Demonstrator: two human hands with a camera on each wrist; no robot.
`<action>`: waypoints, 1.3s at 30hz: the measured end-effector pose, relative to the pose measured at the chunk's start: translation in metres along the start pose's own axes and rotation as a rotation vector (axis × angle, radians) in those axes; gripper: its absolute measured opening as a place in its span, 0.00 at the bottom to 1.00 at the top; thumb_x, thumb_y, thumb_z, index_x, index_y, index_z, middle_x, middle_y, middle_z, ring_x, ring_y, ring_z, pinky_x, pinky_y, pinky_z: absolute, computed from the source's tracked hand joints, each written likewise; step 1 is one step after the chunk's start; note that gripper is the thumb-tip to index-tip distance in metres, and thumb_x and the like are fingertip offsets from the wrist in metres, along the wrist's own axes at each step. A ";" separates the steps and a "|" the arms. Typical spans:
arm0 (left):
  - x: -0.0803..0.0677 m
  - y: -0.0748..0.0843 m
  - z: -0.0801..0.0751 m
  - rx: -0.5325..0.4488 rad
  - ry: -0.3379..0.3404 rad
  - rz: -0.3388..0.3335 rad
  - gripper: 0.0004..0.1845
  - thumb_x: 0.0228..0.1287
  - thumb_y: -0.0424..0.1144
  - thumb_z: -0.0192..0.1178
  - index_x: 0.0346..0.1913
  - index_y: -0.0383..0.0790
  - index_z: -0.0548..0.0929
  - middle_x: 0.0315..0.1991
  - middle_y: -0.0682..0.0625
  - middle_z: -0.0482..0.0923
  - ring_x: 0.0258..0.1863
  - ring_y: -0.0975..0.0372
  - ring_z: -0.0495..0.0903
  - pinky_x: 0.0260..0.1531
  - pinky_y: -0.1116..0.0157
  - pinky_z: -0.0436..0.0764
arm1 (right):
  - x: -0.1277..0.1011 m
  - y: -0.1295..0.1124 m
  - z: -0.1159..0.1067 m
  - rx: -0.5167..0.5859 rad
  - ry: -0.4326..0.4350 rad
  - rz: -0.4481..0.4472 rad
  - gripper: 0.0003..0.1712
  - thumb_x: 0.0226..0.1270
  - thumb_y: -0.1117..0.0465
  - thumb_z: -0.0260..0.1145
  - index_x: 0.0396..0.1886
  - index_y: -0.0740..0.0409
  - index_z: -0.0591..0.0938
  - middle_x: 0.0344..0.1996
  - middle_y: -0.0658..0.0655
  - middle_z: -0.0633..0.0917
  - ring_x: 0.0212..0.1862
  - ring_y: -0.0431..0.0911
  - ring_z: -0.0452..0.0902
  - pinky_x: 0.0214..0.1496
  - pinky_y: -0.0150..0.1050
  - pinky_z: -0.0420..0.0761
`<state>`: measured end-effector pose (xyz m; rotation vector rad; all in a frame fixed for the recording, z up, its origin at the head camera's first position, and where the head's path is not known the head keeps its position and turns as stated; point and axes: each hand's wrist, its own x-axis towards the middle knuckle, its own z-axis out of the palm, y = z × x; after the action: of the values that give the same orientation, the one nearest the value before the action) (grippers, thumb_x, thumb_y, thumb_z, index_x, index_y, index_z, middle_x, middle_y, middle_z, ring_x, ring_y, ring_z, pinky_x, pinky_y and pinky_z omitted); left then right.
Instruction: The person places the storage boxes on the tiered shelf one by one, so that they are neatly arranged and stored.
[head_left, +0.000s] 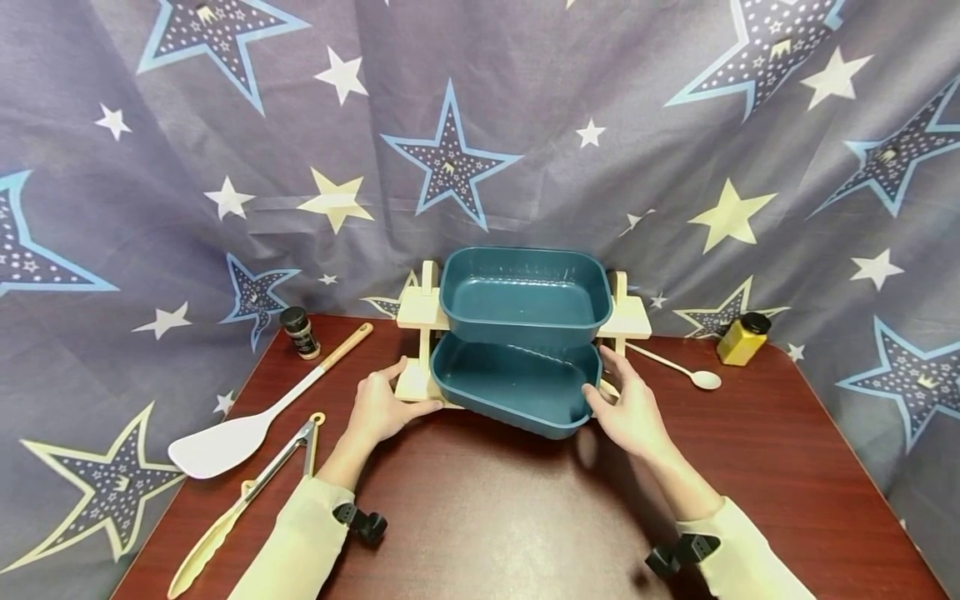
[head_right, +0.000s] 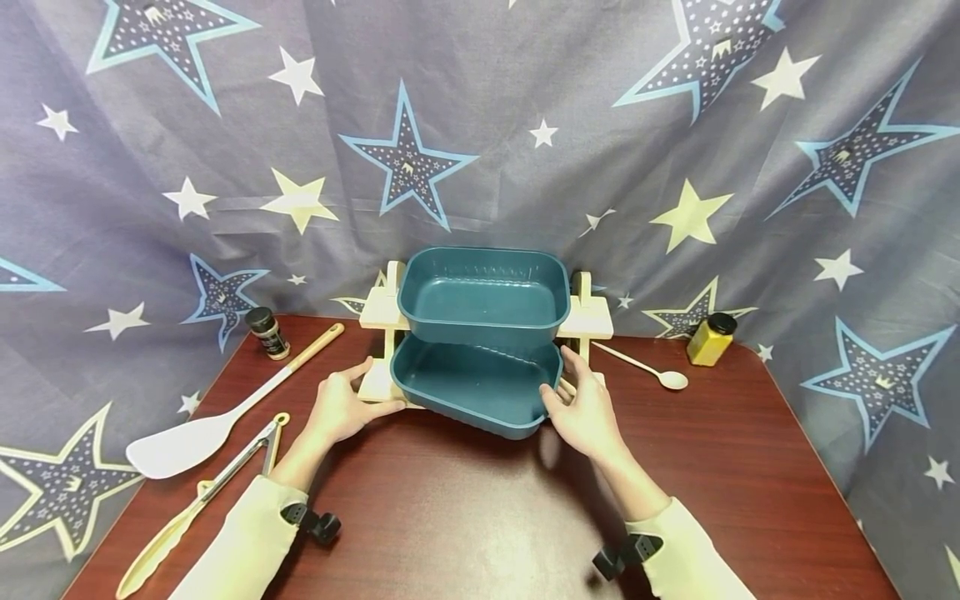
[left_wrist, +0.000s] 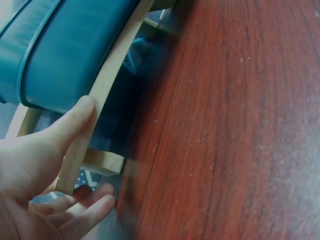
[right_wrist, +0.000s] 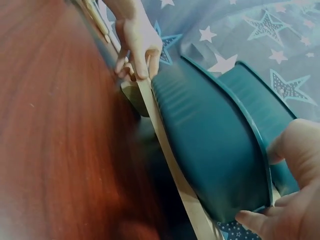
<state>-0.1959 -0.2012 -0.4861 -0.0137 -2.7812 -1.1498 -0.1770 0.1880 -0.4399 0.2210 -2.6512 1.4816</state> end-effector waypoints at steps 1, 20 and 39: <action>0.000 0.000 0.000 0.003 0.001 0.001 0.57 0.46 0.57 0.86 0.76 0.31 0.73 0.73 0.36 0.76 0.69 0.41 0.79 0.66 0.43 0.80 | -0.002 -0.001 0.000 0.001 -0.001 0.001 0.40 0.77 0.65 0.66 0.83 0.63 0.62 0.78 0.70 0.71 0.77 0.64 0.71 0.70 0.55 0.79; 0.000 0.000 0.001 0.010 0.000 -0.009 0.57 0.46 0.57 0.86 0.77 0.32 0.73 0.73 0.36 0.76 0.70 0.41 0.78 0.67 0.42 0.80 | -0.005 -0.004 0.003 0.014 -0.041 0.014 0.41 0.77 0.69 0.61 0.84 0.68 0.57 0.77 0.75 0.69 0.76 0.69 0.70 0.70 0.57 0.77; 0.000 0.000 0.002 0.016 0.011 -0.009 0.58 0.45 0.56 0.86 0.77 0.32 0.73 0.73 0.35 0.77 0.67 0.41 0.81 0.65 0.44 0.81 | 0.001 -0.001 -0.003 0.051 -0.061 -0.013 0.38 0.78 0.71 0.58 0.84 0.68 0.58 0.80 0.73 0.66 0.78 0.68 0.68 0.72 0.59 0.76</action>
<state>-0.1965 -0.1995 -0.4876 0.0073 -2.7832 -1.1265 -0.1777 0.1905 -0.4374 0.2906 -2.6553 1.5646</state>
